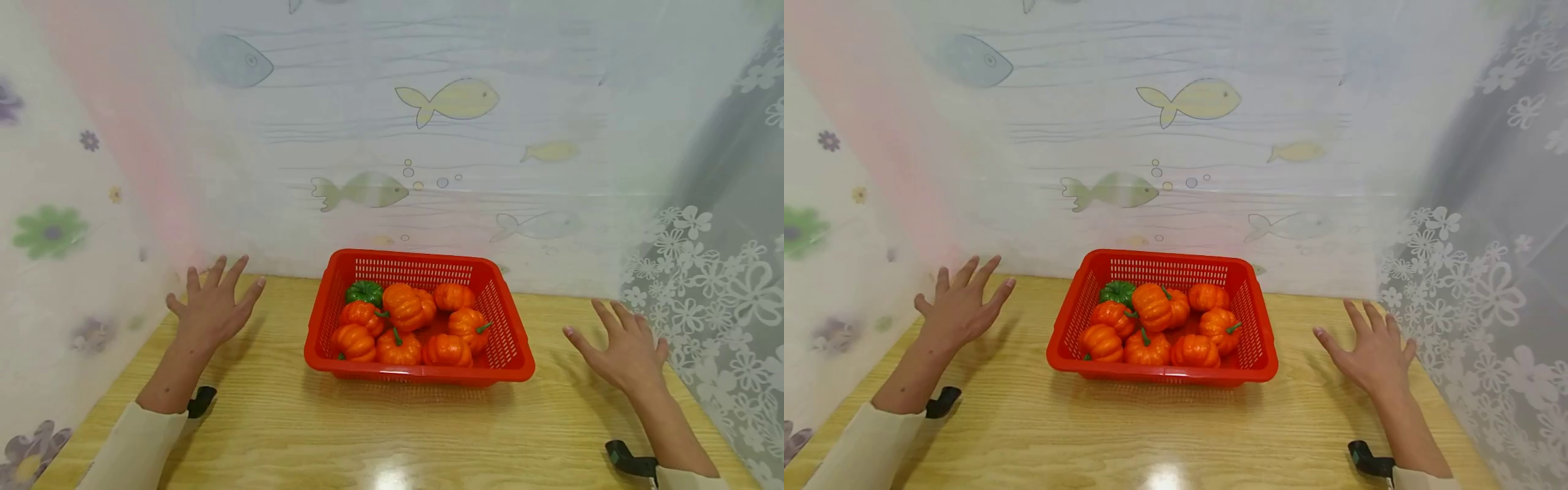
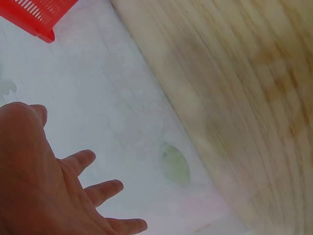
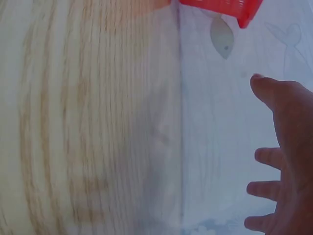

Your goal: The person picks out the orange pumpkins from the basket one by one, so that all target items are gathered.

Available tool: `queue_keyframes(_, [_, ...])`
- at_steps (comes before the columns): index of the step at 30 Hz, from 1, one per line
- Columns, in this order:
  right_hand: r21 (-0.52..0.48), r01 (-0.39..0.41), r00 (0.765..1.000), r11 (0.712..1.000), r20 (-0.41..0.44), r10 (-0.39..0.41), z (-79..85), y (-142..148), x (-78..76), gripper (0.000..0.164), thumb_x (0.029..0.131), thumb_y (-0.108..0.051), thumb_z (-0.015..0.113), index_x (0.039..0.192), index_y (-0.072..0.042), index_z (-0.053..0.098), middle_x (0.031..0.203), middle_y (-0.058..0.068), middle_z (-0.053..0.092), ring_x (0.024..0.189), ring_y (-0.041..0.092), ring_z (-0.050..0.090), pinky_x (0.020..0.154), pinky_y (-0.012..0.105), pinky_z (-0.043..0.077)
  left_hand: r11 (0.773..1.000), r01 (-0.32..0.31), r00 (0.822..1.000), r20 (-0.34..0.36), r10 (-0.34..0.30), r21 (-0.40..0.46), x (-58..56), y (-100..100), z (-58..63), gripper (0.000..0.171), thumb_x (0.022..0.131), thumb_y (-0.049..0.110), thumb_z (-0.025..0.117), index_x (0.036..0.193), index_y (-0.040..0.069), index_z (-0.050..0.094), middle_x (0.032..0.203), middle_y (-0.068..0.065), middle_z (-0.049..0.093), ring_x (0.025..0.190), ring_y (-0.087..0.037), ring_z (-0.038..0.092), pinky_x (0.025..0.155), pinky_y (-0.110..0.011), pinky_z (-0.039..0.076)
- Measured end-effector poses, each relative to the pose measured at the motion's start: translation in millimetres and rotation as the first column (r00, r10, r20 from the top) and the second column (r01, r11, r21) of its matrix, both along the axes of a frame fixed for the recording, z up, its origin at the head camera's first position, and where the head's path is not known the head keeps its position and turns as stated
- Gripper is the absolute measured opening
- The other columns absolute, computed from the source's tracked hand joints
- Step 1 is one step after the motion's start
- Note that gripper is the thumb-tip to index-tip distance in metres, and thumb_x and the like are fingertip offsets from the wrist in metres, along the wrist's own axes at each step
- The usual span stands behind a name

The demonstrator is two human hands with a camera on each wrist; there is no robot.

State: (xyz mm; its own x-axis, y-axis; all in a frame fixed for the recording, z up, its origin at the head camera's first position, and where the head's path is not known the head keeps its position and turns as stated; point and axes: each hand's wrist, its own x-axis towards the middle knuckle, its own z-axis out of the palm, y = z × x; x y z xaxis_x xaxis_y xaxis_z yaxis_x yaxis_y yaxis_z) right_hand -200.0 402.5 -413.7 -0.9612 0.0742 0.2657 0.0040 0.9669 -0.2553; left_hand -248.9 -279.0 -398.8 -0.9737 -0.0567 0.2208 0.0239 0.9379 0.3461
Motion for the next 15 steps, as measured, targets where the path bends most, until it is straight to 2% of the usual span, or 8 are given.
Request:
queue_keyframes(9, [-0.003, -0.022, 0.998, 1.0, -0.057, 0.022, 2.6, -5, 0.3, 0.089, 0.098, -0.064, 0.062, 0.164, -0.009, 0.038, 0.161, 0.03, 0.036, 0.14, 0.062, 0.033, 0.096, 0.095, 0.015, 0.999, 0.012, 0.999, -0.054, -0.01, 0.031, 0.8, 5, 0.1, 0.082, 0.106, 0.07, 0.034, 0.167, 0.015, 0.032, 0.167, -0.031, 0.027, 0.147, -0.071, 0.013, 0.097, -0.095, 0.01])
queue_keyframes(15, [0.023, -0.051, 0.993, 0.998, -0.101, 0.053, 7.9, -13, 1.1, 0.087, 0.098, -0.06, 0.066, 0.162, -0.007, 0.041, 0.157, 0.032, 0.042, 0.136, 0.06, 0.041, 0.091, 0.089, 0.03, 0.998, 0.037, 0.997, -0.071, -0.033, 0.054, 2.0, 9, 3.5, 0.08, 0.107, 0.068, 0.036, 0.166, 0.014, 0.034, 0.166, -0.03, 0.031, 0.147, -0.069, 0.017, 0.097, -0.094, 0.014])
